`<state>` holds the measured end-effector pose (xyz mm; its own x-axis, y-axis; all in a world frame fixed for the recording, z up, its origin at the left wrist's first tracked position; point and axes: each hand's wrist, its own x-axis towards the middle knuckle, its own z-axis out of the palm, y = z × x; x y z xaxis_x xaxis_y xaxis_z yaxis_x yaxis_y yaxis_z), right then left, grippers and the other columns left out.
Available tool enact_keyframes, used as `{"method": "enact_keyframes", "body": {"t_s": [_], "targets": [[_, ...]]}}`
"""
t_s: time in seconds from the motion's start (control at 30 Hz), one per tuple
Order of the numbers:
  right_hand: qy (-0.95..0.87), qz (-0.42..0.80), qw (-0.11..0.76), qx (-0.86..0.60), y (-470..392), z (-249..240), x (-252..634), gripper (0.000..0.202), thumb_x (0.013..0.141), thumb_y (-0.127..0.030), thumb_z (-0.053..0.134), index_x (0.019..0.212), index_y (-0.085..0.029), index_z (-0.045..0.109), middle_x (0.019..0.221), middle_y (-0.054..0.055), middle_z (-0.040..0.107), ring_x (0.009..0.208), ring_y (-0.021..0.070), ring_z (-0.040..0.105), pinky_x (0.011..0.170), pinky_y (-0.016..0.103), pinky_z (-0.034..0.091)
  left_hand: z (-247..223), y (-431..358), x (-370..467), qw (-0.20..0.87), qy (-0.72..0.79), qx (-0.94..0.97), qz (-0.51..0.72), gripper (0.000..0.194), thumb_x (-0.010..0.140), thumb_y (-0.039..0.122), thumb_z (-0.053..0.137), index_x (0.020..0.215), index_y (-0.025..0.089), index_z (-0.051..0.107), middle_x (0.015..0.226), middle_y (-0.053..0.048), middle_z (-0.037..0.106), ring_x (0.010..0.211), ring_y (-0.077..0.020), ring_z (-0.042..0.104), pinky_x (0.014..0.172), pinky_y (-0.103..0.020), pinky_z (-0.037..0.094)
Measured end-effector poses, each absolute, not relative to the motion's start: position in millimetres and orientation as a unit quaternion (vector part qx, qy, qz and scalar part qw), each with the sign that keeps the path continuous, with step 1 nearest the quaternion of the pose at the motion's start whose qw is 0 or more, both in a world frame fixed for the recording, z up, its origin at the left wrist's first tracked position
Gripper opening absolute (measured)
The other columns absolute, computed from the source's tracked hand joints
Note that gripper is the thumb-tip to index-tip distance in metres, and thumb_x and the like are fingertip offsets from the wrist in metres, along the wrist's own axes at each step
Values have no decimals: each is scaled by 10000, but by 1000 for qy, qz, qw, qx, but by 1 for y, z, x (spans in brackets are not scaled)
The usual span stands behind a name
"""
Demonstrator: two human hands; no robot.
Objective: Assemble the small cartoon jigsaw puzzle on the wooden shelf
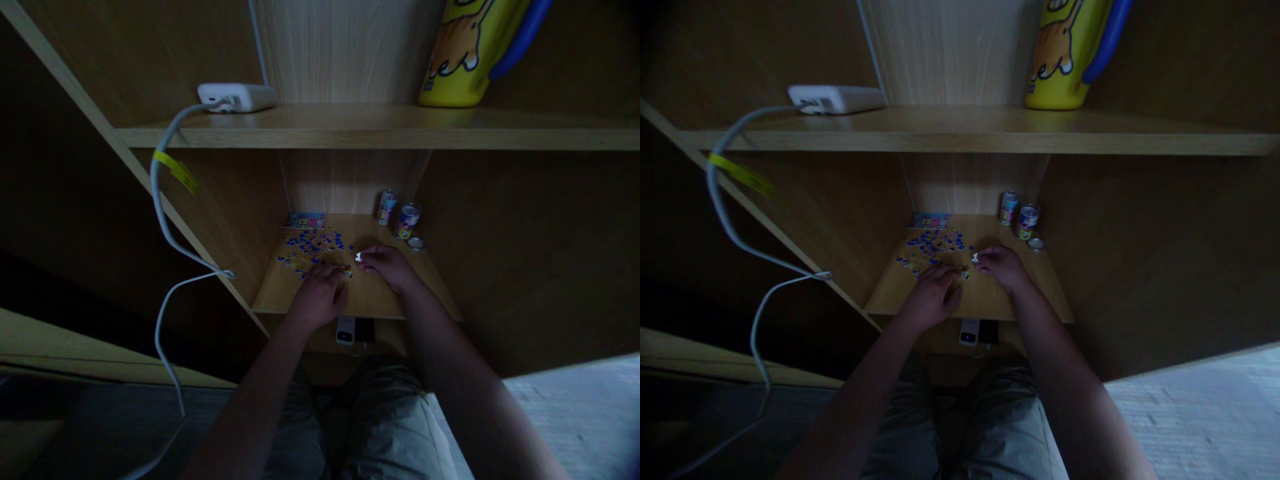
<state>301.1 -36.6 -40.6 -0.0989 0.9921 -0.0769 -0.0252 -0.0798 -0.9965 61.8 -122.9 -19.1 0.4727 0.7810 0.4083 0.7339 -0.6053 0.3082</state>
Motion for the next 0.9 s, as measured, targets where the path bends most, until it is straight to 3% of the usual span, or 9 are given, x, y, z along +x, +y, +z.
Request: {"method": "enact_keyframes", "body": {"t_s": [0.4, 0.7, 0.9], "targets": [[-515, 533, 456, -492, -35, -42, 301, 344, 716, -438, 970, 905, -224, 779, 862, 54, 824, 839, 212, 778, 777, 336, 647, -19, -122, 62, 35, 450, 852, 264, 188, 1065, 227, 621, 1210, 227, 740, 1318, -115, 768, 1280, -307, 702, 1225, -547, 527], [-620, 494, 394, -465, -39, -41, 301, 353, 776, -537, 877, 905, -219, 799, 744, 5, 755, 683, 178, 669, 682, 315, 553, -22, -120, 61, 29, 450, 858, 248, 301, 1032, 177, 604, 1296, 221, 742, 1342, -112, 764, 1304, -308, 688, 1253, -554, 499], [-692, 477, 368, -397, -43, -38, 299, 332, 821, -538, 863, 915, -224, 812, 960, 49, 840, 925, 238, 755, 917, 385, 597, -22, -119, 62, 34, 456, 852, 255, 297, 1027, 198, 633, 1309, 208, 727, 1356, -128, 752, 1314, -319, 682, 1246, -555, 502]]}}
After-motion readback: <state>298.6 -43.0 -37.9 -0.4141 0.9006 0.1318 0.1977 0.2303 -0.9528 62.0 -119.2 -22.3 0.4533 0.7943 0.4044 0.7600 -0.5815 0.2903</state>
